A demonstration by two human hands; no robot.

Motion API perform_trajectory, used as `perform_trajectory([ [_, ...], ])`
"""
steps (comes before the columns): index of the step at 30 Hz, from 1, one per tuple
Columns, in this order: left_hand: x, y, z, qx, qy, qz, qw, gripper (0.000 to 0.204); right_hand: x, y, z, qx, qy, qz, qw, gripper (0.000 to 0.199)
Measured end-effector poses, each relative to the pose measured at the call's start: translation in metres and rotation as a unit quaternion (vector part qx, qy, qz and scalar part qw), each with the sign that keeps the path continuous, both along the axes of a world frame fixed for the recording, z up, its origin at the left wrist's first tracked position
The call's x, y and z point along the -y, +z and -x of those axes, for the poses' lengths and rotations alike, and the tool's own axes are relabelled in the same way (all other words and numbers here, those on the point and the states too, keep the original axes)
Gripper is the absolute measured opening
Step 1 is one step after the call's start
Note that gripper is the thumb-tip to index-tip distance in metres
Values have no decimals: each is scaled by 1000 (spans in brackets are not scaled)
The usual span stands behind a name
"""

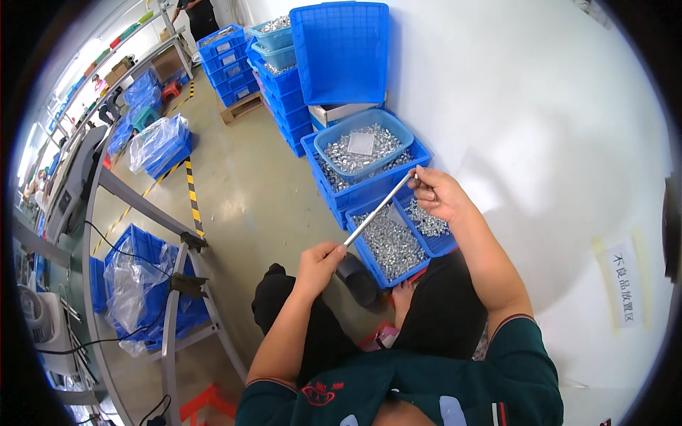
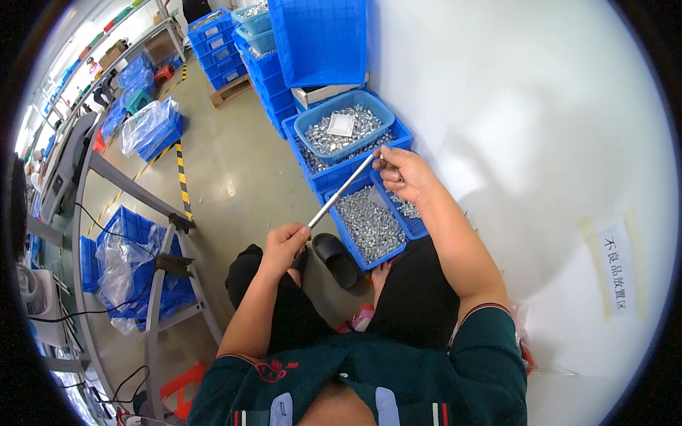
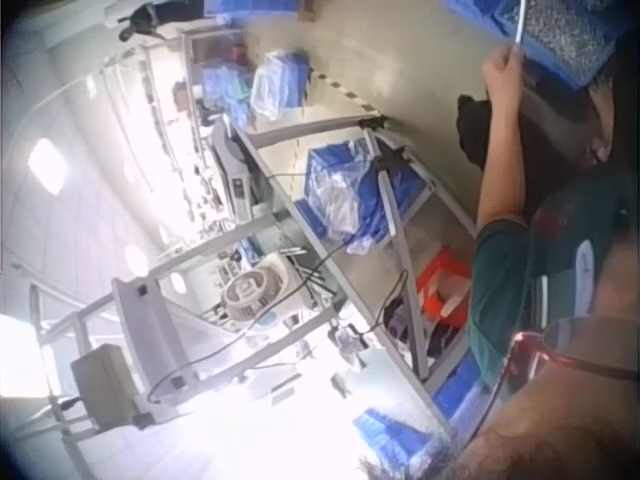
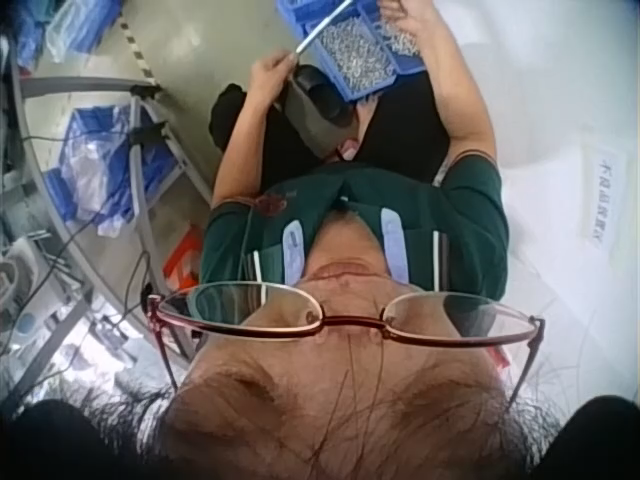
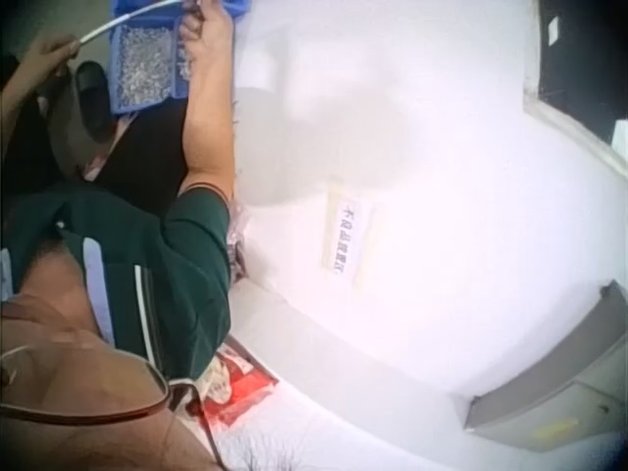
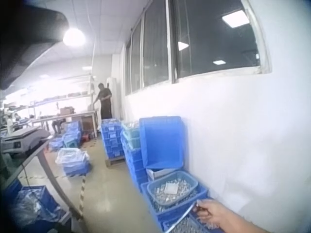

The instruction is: Assembling small metal components onto a metal rod.

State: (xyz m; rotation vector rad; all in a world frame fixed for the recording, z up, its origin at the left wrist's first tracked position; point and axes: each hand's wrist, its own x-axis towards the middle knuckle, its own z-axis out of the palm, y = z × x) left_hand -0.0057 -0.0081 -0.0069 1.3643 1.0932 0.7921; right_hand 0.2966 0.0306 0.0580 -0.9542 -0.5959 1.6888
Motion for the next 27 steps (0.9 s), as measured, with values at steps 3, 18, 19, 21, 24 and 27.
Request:
perform_trajectory([
  [3, 2, 1, -1, 3, -10, 5, 1000, 24, 3, 3, 1, -60, 7, 8, 998, 23],
  [18, 2, 1, -2, 22, -13, 32, 999, 22, 4, 11, 9, -83, 26, 3, 996, 18],
  [19, 4, 3, -1, 9, -9, 40, 999, 22, 3, 11, 7, -83, 57, 9, 995, 17],
  [21, 5, 1, 0, 13, -9, 34, 999, 22, 5, 11, 8, -91, 58, 11, 994, 17],
  [24, 5, -2, -3, 8, -4, 7, 1000, 21, 5, 12, 8, -104, 56, 3, 993, 16],
  [27, 5, -7, -4, 12, 10, -22, 1000, 21, 5, 11, 14, -112, 48, 19, 992, 17],
])
